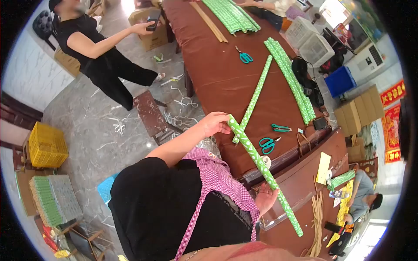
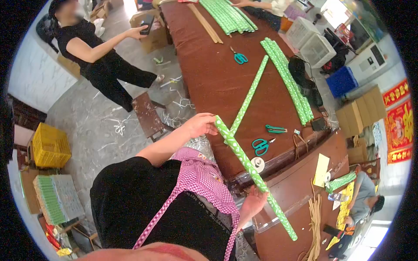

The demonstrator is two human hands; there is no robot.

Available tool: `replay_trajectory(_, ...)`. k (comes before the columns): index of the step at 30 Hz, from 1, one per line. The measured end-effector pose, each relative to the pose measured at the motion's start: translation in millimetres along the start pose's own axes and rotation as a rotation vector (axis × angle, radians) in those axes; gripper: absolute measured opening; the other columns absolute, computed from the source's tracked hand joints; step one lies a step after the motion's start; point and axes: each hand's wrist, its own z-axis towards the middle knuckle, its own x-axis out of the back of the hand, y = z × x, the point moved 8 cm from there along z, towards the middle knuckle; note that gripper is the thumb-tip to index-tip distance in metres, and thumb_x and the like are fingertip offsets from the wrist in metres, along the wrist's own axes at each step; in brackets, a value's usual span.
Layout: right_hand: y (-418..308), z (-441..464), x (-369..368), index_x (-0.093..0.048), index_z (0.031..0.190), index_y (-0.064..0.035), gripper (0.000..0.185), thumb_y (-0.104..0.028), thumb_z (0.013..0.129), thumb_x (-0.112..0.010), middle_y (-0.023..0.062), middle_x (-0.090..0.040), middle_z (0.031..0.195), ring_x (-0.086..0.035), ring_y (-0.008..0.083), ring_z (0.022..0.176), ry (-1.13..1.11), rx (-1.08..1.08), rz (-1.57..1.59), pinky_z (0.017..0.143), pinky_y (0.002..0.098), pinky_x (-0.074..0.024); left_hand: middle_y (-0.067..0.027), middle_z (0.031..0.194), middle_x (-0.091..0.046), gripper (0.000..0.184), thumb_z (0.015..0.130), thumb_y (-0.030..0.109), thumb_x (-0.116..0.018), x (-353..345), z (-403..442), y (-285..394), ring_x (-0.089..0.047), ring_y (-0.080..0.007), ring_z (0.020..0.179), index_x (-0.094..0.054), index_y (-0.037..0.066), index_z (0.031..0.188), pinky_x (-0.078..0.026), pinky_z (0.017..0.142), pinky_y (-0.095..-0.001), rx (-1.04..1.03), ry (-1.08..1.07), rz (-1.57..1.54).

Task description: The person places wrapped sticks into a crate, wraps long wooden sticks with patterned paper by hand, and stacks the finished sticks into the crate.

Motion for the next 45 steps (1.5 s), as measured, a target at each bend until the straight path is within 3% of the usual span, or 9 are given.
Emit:
replay_trajectory(2,-1.2,-3.5,3.7,-0.049,0.110,-0.0043,0.036,-0.031,0.086,-0.051,0.0084,-0.054,0.113,-0.050,0.0204,0.098,-0.001,0.028,0.009,0.086,0.0368,-0.0386,-0.0097,0.089,-0.060,0.017,0.082,0.015,-0.056,-5.8,0.8,-0.3,-0.059,-0.0236,0.072,-0.054,0.003,0.095,-0.050,0.066,-0.0395,0.018,-0.012,0.003)
replay_trajectory(4,-2.1,-9.3,4.3,-0.055,0.100,-0.0101,0.025,-0.029,0.084,-0.055,0.0045,-0.059,0.105,-0.055,0.0194,0.094,0.013,0.021,0.011,0.080,0.0369,-0.0441,-0.0093,0.089,-0.060,0.017,0.083,0.015,-0.055,-11.4,3.7,-1.1,-0.059,-0.0235,0.073,-0.054,0.004,0.096,-0.050,0.066,-0.0387,0.040,-0.028,0.008)
replay_trajectory(13,-6.6,-21.0,22.3,-0.057,0.095,-0.0114,0.022,-0.030,0.083,-0.056,0.0031,-0.062,0.095,-0.057,0.0193,0.088,0.055,0.051,0.100,0.076,0.0370,-0.0459,-0.0083,0.091,-0.060,0.019,0.084,0.014,-0.054,-38.4,18.5,-6.9,-0.060,-0.0208,0.076,-0.053,0.004,0.100,-0.050,0.066,-0.0366,0.080,-0.157,0.147)
replay_trajectory(26,-4.6,-12.8,22.9,-0.054,0.099,-0.0102,0.025,-0.030,0.085,-0.054,0.0053,-0.060,0.098,-0.054,0.0199,0.090,0.078,0.042,0.115,0.075,0.0354,-0.0443,-0.0076,0.090,-0.059,0.019,0.084,0.017,-0.055,-37.7,18.0,-3.3,-0.059,-0.0191,0.074,-0.053,0.006,0.100,-0.050,0.066,-0.0343,0.085,-0.154,0.143)
replay_trajectory(33,-2.6,-4.0,17.9,-0.051,0.099,-0.0062,0.023,-0.026,0.086,-0.052,0.0064,-0.057,0.093,-0.052,0.0206,0.087,0.127,0.042,0.109,0.073,0.0361,-0.0448,-0.0111,0.090,-0.060,0.020,0.084,0.013,-0.053,-21.6,26.7,1.9,-0.060,-0.0237,0.076,-0.053,0.002,0.100,-0.051,0.065,-0.0381,0.019,-0.181,0.121)
replay_trajectory(35,-1.3,-4.5,21.3,-0.048,0.107,-0.0058,0.025,-0.021,0.087,-0.050,0.0097,-0.055,0.111,-0.053,0.0196,0.090,0.161,0.019,0.127,0.074,0.0350,-0.0443,-0.0097,0.089,-0.060,0.019,0.082,0.010,-0.054,-18.5,26.1,1.4,-0.060,-0.0228,0.073,-0.052,0.002,0.100,-0.051,0.064,-0.0379,0.037,-0.119,0.111)
replay_trajectory(39,-6.4,-10.9,11.4,-0.045,0.106,0.0017,0.027,-0.018,0.087,-0.048,0.0151,-0.055,0.112,-0.056,0.0211,0.088,0.163,0.061,0.110,0.071,0.0348,-0.0476,-0.0118,0.089,-0.060,0.020,0.082,0.011,-0.055,-5.8,28.9,-5.6,-0.060,-0.0245,0.074,-0.052,0.002,0.100,-0.051,0.066,-0.0407,0.070,-0.111,0.116)
replay_trajectory(45,-8.9,-31.3,12.7,-0.048,0.101,0.0043,0.024,-0.014,0.085,-0.050,0.0122,-0.057,0.098,-0.058,0.0207,0.085,0.331,0.094,0.029,0.070,0.0324,-0.0488,-0.0098,0.089,-0.060,0.021,0.082,0.020,-0.056,31.8,41.4,-38.4,-0.058,-0.0245,0.078,-0.056,0.005,0.096,-0.049,0.070,-0.0401,0.271,-0.033,0.159)
